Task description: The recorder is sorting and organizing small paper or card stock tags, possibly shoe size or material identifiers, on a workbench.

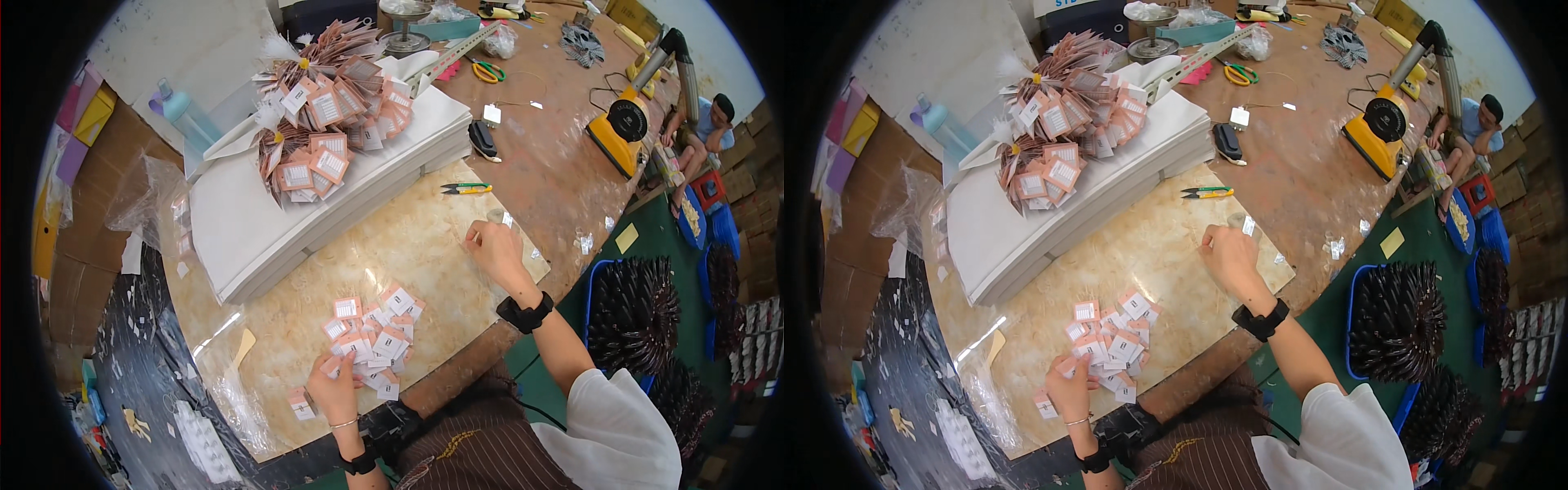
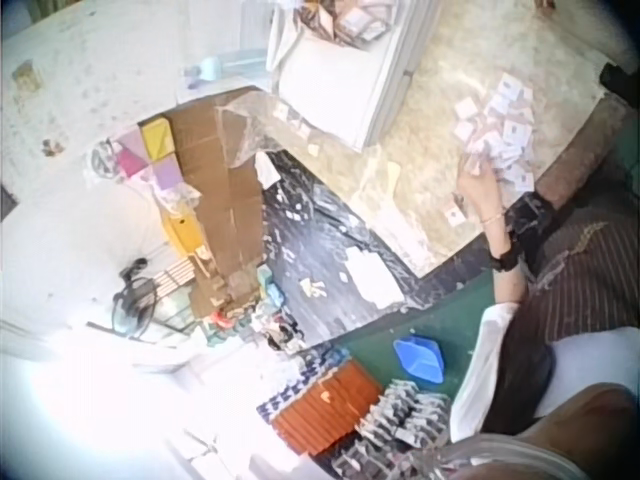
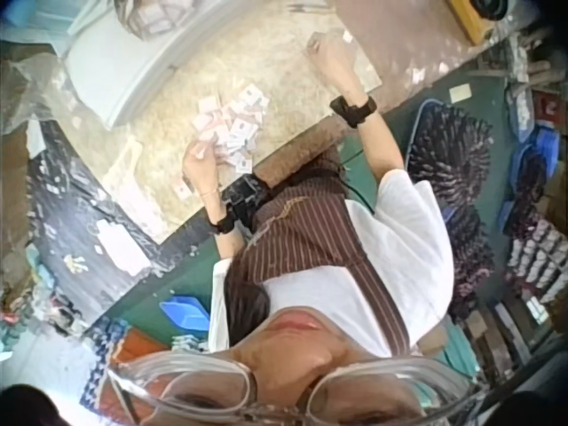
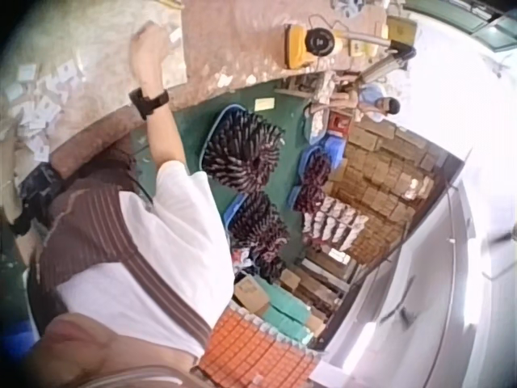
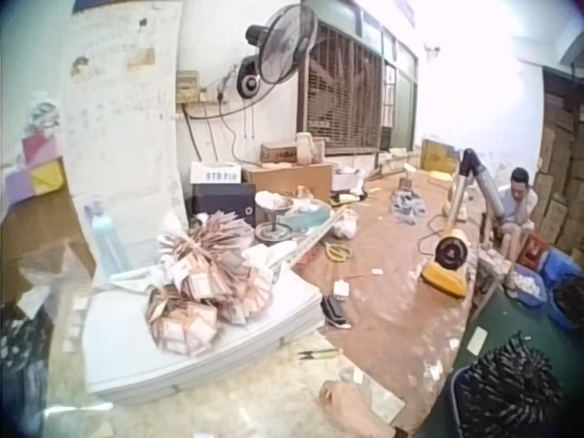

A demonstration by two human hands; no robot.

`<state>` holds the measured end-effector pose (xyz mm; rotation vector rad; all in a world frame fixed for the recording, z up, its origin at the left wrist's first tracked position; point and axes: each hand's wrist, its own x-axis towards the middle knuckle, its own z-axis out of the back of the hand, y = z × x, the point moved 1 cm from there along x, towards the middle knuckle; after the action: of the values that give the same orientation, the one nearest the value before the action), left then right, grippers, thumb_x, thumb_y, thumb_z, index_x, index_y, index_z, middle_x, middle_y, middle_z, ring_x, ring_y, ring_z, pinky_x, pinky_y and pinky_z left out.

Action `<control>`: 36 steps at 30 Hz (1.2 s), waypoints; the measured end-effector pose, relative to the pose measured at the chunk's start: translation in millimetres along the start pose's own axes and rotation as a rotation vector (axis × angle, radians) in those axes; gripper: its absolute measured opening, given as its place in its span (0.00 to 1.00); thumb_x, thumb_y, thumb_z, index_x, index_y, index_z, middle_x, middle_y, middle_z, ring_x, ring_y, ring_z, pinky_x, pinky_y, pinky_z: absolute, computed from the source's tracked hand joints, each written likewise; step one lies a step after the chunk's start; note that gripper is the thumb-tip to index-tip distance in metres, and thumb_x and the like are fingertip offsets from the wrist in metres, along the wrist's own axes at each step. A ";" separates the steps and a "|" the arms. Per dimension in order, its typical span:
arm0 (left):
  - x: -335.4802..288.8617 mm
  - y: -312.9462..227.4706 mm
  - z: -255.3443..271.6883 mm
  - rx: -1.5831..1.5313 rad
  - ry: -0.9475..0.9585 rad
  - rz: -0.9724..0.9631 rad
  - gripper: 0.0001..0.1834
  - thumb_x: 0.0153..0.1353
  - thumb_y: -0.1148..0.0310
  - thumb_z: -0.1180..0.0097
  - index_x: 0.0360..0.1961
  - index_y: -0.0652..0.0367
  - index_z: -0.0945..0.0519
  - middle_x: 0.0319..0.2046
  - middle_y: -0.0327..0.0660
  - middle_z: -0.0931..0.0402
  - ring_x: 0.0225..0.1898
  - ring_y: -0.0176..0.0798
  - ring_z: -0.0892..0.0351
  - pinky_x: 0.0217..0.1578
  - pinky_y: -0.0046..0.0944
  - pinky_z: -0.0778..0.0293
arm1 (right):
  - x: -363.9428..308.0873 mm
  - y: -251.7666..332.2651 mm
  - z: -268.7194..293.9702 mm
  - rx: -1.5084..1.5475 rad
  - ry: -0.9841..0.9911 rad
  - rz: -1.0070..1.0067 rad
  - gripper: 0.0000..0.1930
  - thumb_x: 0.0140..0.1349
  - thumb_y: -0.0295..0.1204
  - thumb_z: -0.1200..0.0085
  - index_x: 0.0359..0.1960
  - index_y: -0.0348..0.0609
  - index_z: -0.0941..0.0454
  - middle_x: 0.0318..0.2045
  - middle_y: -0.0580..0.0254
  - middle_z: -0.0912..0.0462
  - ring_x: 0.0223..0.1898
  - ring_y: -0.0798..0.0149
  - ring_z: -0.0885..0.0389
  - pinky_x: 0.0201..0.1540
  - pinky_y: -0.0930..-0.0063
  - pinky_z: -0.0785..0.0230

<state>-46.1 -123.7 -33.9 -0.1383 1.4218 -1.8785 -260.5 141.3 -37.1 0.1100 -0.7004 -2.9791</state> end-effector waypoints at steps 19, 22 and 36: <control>-11.6 6.4 28.0 -0.646 0.187 0.133 0.15 0.68 0.72 0.51 0.52 0.72 0.28 0.40 0.50 0.22 0.42 0.50 0.17 0.44 0.44 0.18 | 4.5 9.0 -15.4 0.067 -0.110 -0.007 0.05 0.55 0.30 0.41 0.29 0.43 0.19 0.34 0.53 0.18 0.38 0.50 0.19 0.39 0.58 0.28; -19.0 0.4 20.2 -0.641 0.270 0.072 0.17 0.68 0.73 0.51 0.54 0.74 0.29 0.43 0.53 0.22 0.45 0.55 0.18 0.47 0.46 0.18 | 17.5 4.4 -34.6 0.037 -0.035 0.002 0.04 0.55 0.29 0.43 0.30 0.43 0.19 0.34 0.53 0.18 0.37 0.50 0.19 0.39 0.58 0.28; -27.1 -23.1 -6.4 -0.654 0.308 0.050 0.12 0.61 0.79 0.42 0.45 0.76 0.22 0.40 0.49 0.20 0.38 0.41 0.17 0.37 0.37 0.15 | 0.3 20.3 15.1 0.941 -0.013 0.237 0.01 0.65 0.24 0.50 0.36 0.42 0.29 0.27 0.68 0.20 0.19 0.84 0.35 0.22 0.86 0.43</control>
<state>-41.8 -99.8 -7.0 -0.1288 2.1934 -1.3694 -260.9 129.9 -14.5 0.0511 -1.8787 -2.1883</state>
